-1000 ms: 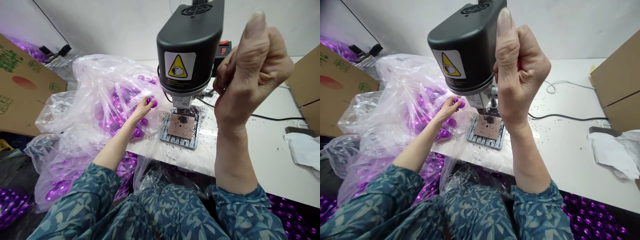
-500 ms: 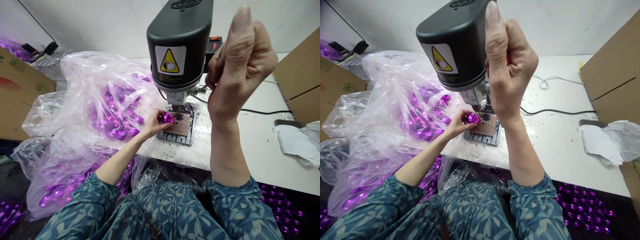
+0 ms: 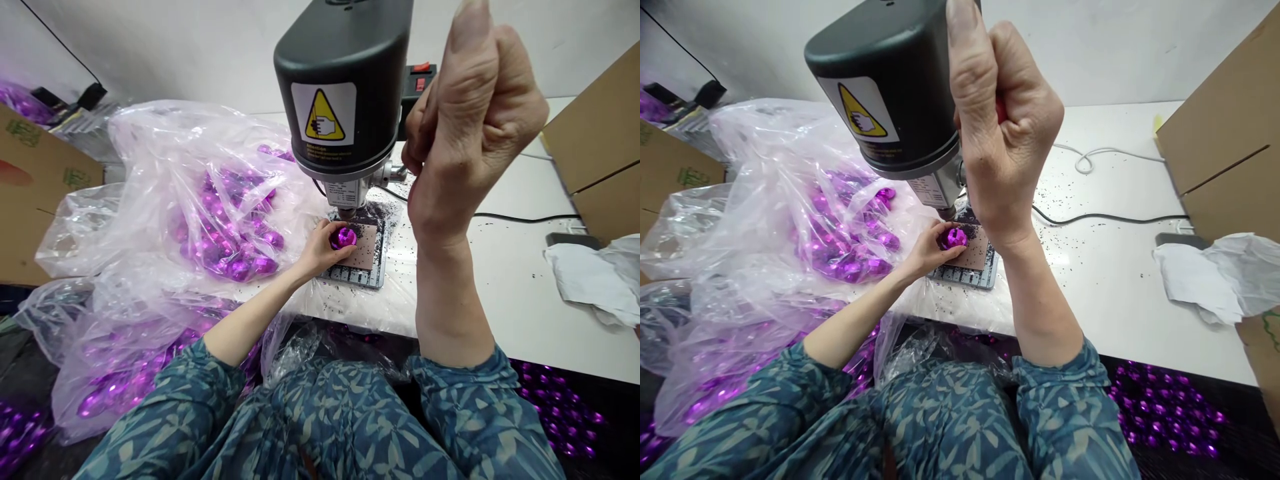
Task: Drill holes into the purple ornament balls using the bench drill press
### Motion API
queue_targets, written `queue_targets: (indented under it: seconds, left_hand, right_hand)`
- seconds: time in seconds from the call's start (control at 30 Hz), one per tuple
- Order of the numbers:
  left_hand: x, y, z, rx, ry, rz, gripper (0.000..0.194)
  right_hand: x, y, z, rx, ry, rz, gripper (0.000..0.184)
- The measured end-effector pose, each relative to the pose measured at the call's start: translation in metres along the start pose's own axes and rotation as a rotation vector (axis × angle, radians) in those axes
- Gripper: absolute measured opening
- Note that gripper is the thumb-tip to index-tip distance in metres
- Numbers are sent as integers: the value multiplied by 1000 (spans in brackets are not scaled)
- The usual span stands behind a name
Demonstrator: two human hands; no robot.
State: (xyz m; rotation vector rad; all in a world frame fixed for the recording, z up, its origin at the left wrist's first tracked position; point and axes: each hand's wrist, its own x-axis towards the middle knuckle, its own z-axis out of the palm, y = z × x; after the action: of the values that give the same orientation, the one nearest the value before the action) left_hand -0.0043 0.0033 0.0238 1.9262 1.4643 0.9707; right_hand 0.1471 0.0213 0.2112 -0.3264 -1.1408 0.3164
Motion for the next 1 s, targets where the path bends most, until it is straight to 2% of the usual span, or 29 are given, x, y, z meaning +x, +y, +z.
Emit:
queue_targets:
  seconds: [0.17,0.27,0.4,0.53,0.67,0.83,1.0]
  left_hand:
    - [-2,1,16,64,100,6,57]
    - [-5,-1,23,29,151,12,56]
    - [-11,-6,26,-71,156,10,57]
    - [-13,-10,27,-94,151,17,59]
    - [-11,-10,28,-100,153,24,57]
    - [-11,-7,25,-115,134,27,53]
    - [-11,-6,24,-123,133,14,48]
  right_hand:
    - [-1,2,-1,-150,-23,65,51]
    - [-2,1,-3,-109,-34,63,49]
    - [-2,-2,-3,-50,-16,54,50]
    - [-3,-4,-1,-103,9,44,55]
    - [-16,-5,-2,-154,72,-17,59]
    - [-43,0,-15,-123,79,-211,62]
    - [-55,7,-24,-133,54,-215,59]
